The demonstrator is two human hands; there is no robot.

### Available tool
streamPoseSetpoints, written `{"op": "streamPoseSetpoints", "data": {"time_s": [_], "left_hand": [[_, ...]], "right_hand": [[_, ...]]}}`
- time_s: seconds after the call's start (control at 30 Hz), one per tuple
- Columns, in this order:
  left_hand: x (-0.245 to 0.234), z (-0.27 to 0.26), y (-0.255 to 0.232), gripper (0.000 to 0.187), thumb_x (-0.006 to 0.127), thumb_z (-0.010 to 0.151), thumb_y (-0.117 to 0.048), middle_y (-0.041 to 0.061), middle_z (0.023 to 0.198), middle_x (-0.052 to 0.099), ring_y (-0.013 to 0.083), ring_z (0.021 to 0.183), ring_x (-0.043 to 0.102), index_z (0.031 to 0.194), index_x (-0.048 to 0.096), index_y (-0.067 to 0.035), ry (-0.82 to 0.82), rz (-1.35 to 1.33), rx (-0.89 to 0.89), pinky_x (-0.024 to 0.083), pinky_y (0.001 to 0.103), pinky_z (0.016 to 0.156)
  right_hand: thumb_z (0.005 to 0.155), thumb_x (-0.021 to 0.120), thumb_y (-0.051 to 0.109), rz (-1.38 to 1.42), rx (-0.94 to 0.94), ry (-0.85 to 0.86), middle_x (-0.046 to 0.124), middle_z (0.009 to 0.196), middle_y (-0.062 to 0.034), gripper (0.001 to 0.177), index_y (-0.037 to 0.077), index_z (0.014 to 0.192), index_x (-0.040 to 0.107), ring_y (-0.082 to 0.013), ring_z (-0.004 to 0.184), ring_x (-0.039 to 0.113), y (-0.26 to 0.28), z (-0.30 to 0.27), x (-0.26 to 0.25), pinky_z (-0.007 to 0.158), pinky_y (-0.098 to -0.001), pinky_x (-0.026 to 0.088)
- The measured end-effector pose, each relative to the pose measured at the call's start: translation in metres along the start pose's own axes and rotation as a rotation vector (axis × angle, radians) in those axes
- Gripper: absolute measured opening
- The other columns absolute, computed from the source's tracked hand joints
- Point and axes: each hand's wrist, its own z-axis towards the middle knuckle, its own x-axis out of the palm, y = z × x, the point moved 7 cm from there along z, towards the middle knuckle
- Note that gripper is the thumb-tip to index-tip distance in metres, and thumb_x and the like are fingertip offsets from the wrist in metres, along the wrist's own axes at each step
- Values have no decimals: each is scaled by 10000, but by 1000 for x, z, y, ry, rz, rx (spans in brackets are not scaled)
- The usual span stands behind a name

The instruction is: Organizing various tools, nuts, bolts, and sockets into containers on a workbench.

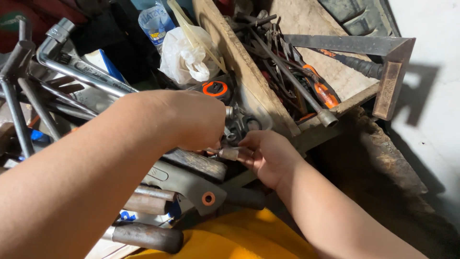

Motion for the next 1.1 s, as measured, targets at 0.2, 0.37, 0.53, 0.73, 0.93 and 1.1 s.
{"op": "streamPoseSetpoints", "data": {"time_s": [0.2, 0.37, 0.53, 0.73, 0.93, 1.1], "left_hand": [[-1, -7, -1, 278, 710, 914, -366, 63, 903, 794, 271, 879, 732, 956, 822, -115, 61, 24, -54, 567, 440, 805], [5, -15, -6, 344, 696, 925, -424, 97, 957, 769, 323, 916, 726, 1002, 793, -104, 87, 82, -12, 578, 459, 833], [5, -20, 5, 311, 653, 918, -372, 99, 1062, 750, 322, 1013, 699, 1015, 806, -120, -124, -209, -105, 550, 447, 887], [9, 42, 76, 228, 642, 911, -148, 162, 1052, 758, 325, 943, 762, 1041, 808, -63, -341, 372, -174, 619, 421, 818], [52, 105, 107, 280, 772, 856, -257, 109, 1064, 730, 336, 1011, 701, 1125, 779, -179, 28, 185, -217, 570, 446, 906], [60, 152, 107, 370, 745, 848, -188, 81, 1064, 739, 316, 993, 699, 1199, 725, -303, -58, 385, 49, 564, 444, 864]], "right_hand": [[859, 564, 39, 96, 5, 36, 687, 933, -184, 72, -12, 889, 604, -258, 782, 685, 8, -17, 9, 728, -330, 562], [873, 489, 34, 214, 87, -37, 697, 1025, -293, 172, -119, 871, 568, -322, 864, 736, 15, -30, 23, 823, -324, 602], [895, 536, 95, 137, 4, 16, 644, 854, -161, 184, -82, 943, 553, -257, 742, 666, -1, -3, 0, 708, -367, 607], [850, 545, 21, 173, 39, -45, 596, 810, -90, 267, 209, 1011, 646, -222, 677, 622, -10, -5, -3, 659, -366, 582], [849, 570, 65, 138, 32, -35, 660, 871, -119, 56, 14, 855, 592, -262, 771, 665, 6, -19, 10, 705, -362, 586], [833, 569, 29, 152, -5, 18, 665, 915, -129, 33, 20, 848, 597, -265, 855, 672, 8, -22, 11, 747, -380, 584]]}}
